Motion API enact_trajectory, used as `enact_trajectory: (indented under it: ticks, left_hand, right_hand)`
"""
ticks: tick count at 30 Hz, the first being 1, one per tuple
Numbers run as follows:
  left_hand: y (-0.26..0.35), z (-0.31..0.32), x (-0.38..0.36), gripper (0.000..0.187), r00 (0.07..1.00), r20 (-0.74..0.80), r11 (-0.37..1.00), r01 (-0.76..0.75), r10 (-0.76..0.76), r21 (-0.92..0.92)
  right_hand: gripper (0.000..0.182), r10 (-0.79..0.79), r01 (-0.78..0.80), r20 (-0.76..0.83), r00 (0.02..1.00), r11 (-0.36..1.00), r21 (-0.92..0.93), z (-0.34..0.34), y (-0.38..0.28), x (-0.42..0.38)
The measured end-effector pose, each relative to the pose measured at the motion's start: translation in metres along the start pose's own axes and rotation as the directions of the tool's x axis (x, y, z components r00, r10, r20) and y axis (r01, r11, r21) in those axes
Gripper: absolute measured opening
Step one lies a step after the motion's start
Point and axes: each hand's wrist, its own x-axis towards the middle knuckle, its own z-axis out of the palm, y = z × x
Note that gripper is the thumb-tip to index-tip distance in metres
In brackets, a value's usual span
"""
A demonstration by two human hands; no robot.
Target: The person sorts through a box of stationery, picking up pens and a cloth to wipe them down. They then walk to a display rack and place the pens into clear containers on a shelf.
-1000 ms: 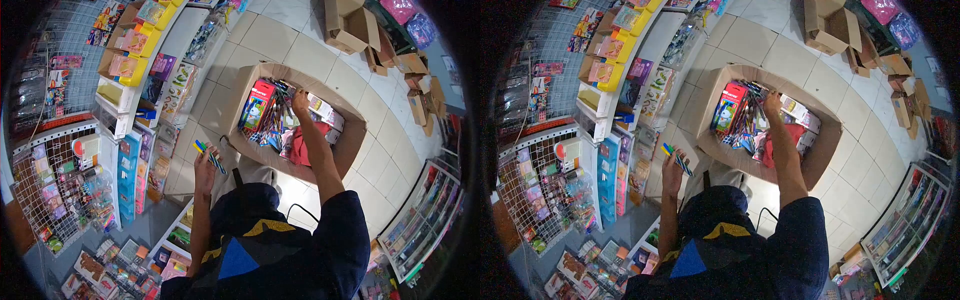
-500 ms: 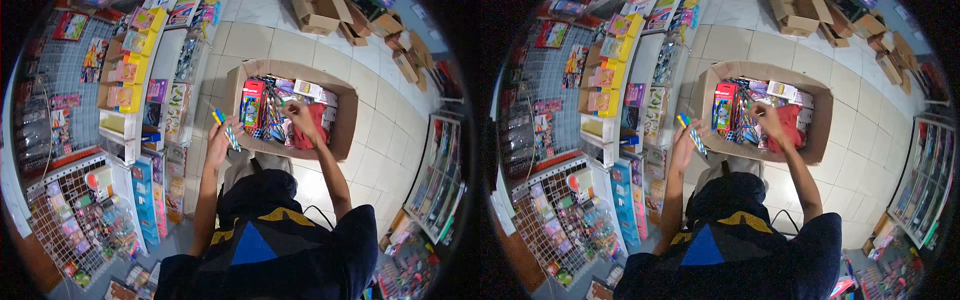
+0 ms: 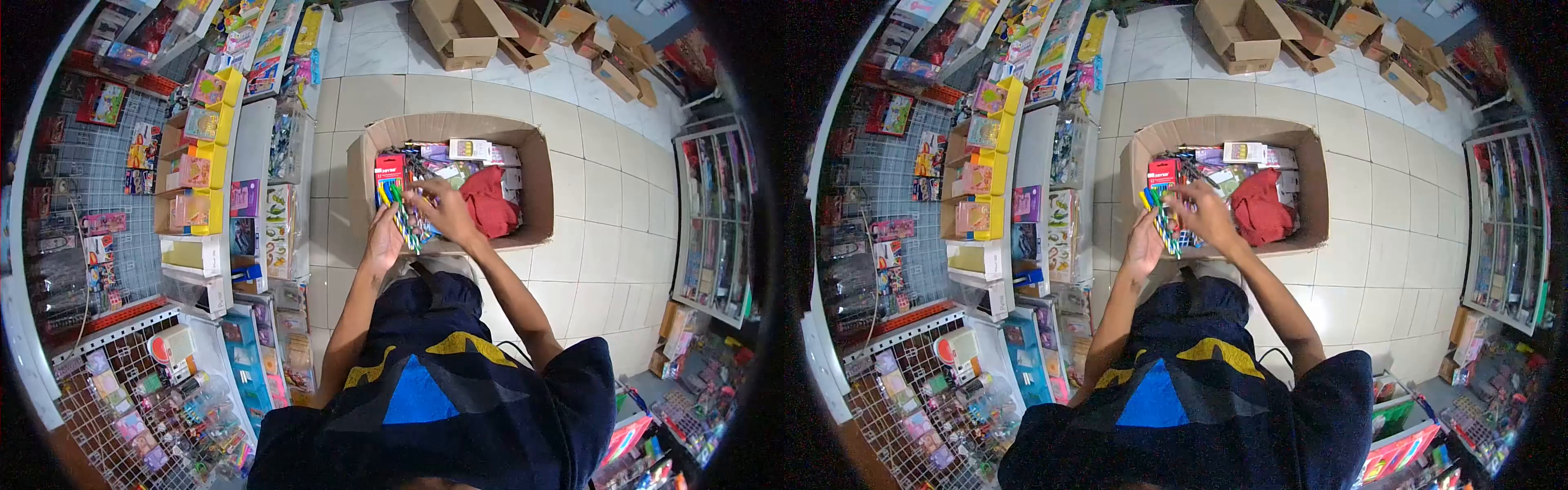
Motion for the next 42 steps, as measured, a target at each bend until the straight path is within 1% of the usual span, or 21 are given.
enact_trajectory:
  ticks: [2,4,5,7,10,13,16,18,21,22,24,27,29,30,31,32,33,35,36,39,42]
  left_hand:
    - [0.000,-0.007,0.002,0.023,1.000,0.015,0.999,0.014,-0.014,-0.040]
    - [0.007,-0.008,-0.004,0.024,1.000,0.004,0.992,0.010,-0.010,-0.127]
    - [0.010,-0.009,-0.005,0.024,1.000,-0.006,0.988,-0.009,0.009,-0.152]
    - [0.012,-0.012,-0.006,0.020,0.994,-0.064,0.990,-0.099,0.092,-0.105]
    - [0.021,-0.007,-0.012,0.023,0.972,-0.186,0.988,-0.149,0.141,-0.031]
    - [0.028,-0.018,-0.009,0.027,0.954,-0.260,0.982,-0.174,0.148,-0.079]
    - [0.037,-0.015,-0.009,0.035,0.926,-0.311,0.971,-0.236,0.213,-0.038]
    - [0.040,-0.025,-0.007,0.038,0.938,-0.227,0.959,-0.279,0.263,-0.044]
    - [0.049,-0.001,-0.011,0.039,0.910,-0.294,0.957,-0.278,0.291,0.084]
    - [0.052,-0.001,-0.012,0.039,0.919,-0.233,0.946,-0.293,0.319,0.137]
    - [0.052,0.021,-0.014,0.039,0.888,-0.210,0.906,-0.370,0.410,0.205]
    - [0.048,0.025,-0.013,0.039,0.899,-0.119,0.891,-0.387,0.422,0.237]
    - [0.038,0.029,-0.011,0.044,0.897,-0.147,0.890,-0.369,0.416,0.269]
    - [0.016,0.003,0.001,0.059,0.877,-0.002,0.829,-0.454,0.481,0.327]
    - [0.013,0.007,-0.011,0.060,0.904,0.014,0.895,-0.424,0.426,0.138]
    - [0.016,-0.004,-0.012,0.056,0.907,0.018,0.875,-0.410,0.420,0.257]
    - [0.023,-0.019,-0.012,0.053,0.909,0.023,0.840,-0.393,0.415,0.373]
    - [0.039,-0.033,-0.016,0.054,0.874,0.180,0.574,-0.438,0.451,0.692]
    - [0.041,-0.039,-0.018,0.055,0.859,0.257,0.398,-0.445,0.443,0.802]
    - [0.027,-0.046,-0.024,0.054,0.843,0.122,0.551,-0.445,0.524,0.706]
    - [0.032,-0.034,-0.044,0.055,0.892,0.031,0.802,-0.420,0.450,0.425]
  right_hand:
    - [0.033,0.109,-0.109,-0.026,0.994,0.994,0.010,-0.013,0.034,0.001]
    - [0.037,0.218,-0.213,-0.017,0.976,0.927,-0.310,-0.032,0.091,-0.002]
    - [0.049,0.180,-0.218,-0.125,0.976,0.753,-0.621,-0.033,0.140,-0.014]
    - [0.065,0.357,-0.370,-0.210,0.910,0.470,-0.801,-0.040,0.190,-0.035]
    - [0.070,0.582,-0.444,-0.056,0.812,0.551,-0.706,-0.041,0.284,-0.066]
    - [0.049,0.691,-0.457,0.126,0.712,0.592,-0.663,-0.057,0.279,-0.054]
    - [0.030,0.607,-0.577,0.452,0.654,0.786,-0.221,-0.086,0.238,-0.035]
    - [0.028,0.544,-0.640,0.470,0.695,0.767,0.058,-0.102,0.183,-0.026]
    - [0.027,0.459,-0.626,0.428,0.778,0.612,0.482,-0.121,0.087,-0.013]
    - [0.032,0.303,-0.604,0.537,0.787,0.552,0.575,-0.128,0.084,-0.010]
    - [0.037,0.248,-0.448,0.373,0.894,0.477,0.756,-0.117,0.064,-0.016]
    - [0.053,0.313,-0.414,0.325,0.893,0.284,0.865,-0.081,0.001,-0.016]
    - [0.065,0.202,-0.414,0.389,0.899,0.682,0.603,-0.029,-0.018,0.003]
    - [0.069,0.068,-0.160,0.236,0.969,0.904,0.396,0.000,-0.055,0.006]
    - [0.069,0.050,-0.177,0.267,0.962,0.862,0.475,0.026,-0.075,0.006]
    - [0.066,0.061,-0.095,0.089,0.994,0.889,0.448,0.038,-0.095,0.001]
    - [0.064,0.110,-0.146,0.110,0.988,0.905,0.400,0.042,-0.103,-0.005]
    - [0.062,0.216,-0.250,0.143,0.966,0.921,0.298,0.050,-0.113,-0.013]
    - [0.057,0.120,-0.106,-0.011,0.993,0.913,0.394,0.063,-0.112,-0.016]
    - [0.053,0.158,-0.189,0.117,0.981,0.921,0.342,0.067,-0.107,-0.027]
    - [0.047,0.063,-0.091,0.085,0.994,0.919,0.383,0.070,-0.105,-0.034]
